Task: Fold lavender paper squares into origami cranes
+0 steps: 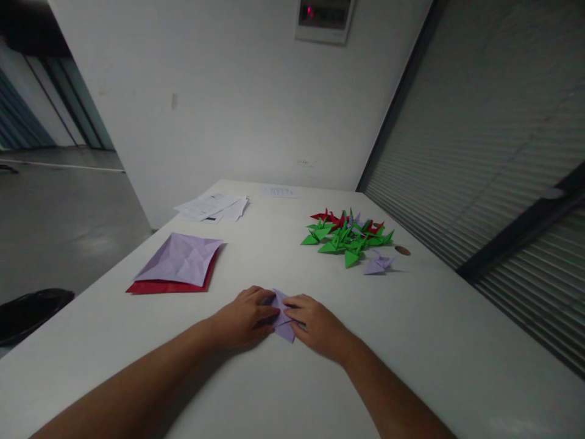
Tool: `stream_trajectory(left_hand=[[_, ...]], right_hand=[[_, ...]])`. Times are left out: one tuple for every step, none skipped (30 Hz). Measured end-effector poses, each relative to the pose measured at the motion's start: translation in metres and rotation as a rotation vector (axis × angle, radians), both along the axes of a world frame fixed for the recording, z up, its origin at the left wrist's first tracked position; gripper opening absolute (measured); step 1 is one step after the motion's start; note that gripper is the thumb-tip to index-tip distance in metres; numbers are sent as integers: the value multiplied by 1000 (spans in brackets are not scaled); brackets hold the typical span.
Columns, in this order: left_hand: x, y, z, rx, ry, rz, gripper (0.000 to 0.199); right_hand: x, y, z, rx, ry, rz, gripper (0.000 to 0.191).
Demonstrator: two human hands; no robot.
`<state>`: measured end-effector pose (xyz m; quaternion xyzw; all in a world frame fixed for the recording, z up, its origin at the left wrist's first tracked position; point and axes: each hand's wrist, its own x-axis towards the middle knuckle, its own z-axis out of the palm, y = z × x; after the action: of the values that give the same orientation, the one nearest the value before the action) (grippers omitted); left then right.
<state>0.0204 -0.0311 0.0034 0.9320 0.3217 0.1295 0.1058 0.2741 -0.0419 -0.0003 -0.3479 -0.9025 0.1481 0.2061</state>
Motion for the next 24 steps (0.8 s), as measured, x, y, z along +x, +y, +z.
stream_trajectory(left_hand=[[0, 0, 0, 1, -2, -3, 37], [0, 1, 0, 3, -4, -7, 37], [1, 1, 1, 4, -6, -10, 38], [1, 2, 1, 6, -8, -14, 39], [1, 2, 2, 8, -9, -18, 38], [1, 2, 2, 10, -7, -24, 37], [1, 2, 3, 13, -3, -30, 35], [1, 2, 3, 16, 3, -36, 34], [1, 2, 3, 20, 9, -39, 34], [0, 2, 3, 24, 15, -36, 35], [0, 1, 3, 29, 19, -29, 36], [0, 1, 2, 34, 22, -22, 36], [0, 1, 2, 39, 25, -18, 36], [0, 1, 1, 44, 29, -19, 36], [0, 1, 0, 53, 32, -25, 35], [1, 0, 0, 63, 35, -36, 35], [2, 0, -1, 77, 36, -47, 35], [3, 0, -1, 91, 36, -57, 35], [3, -1, -2, 103, 35, -63, 36], [4, -1, -2, 112, 35, -67, 36], [5, -2, -2, 118, 35, -69, 35], [5, -2, -1, 119, 35, -69, 34], [6, -2, 0, 116, 32, -68, 33], [6, -1, 0, 110, 28, -66, 30]], right_hand=[[0, 0, 0, -7, -6, 3, 33], [0, 0, 0, -10, -10, 7, 33], [0, 0, 0, -10, -12, 11, 33], [0, 0, 1, -7, -14, 16, 32], [0, 0, 1, -2, -14, 22, 31], [0, 0, 1, 4, -12, 29, 30], [0, 0, 2, 8, -12, 37, 29], [0, 1, 2, 10, -12, 43, 28], [0, 1, 2, 11, -12, 48, 27], [0, 1, 2, 12, -11, 51, 26], [0, 1, 2, 11, -8, 52, 26], [0, 1, 2, 9, -6, 53, 26], [0, 1, 2, 7, -4, 56, 25], [0, 0, 2, 6, -2, 57, 25], [0, 0, 2, 3, -2, 59, 25], [0, 0, 1, 0, -4, 58, 25], [0, 0, 1, -4, -7, 57, 26], [0, 0, 0, -7, -11, 52, 26], [0, 0, 0, -9, -15, 46, 27], [0, -1, 0, -12, -20, 42, 27], [0, -1, 0, -15, -25, 41, 27], [0, -1, 0, -18, -31, 42, 27], [0, -1, 0, -21, -35, 44, 26], [0, -2, 1, -23, -37, 47, 25]])
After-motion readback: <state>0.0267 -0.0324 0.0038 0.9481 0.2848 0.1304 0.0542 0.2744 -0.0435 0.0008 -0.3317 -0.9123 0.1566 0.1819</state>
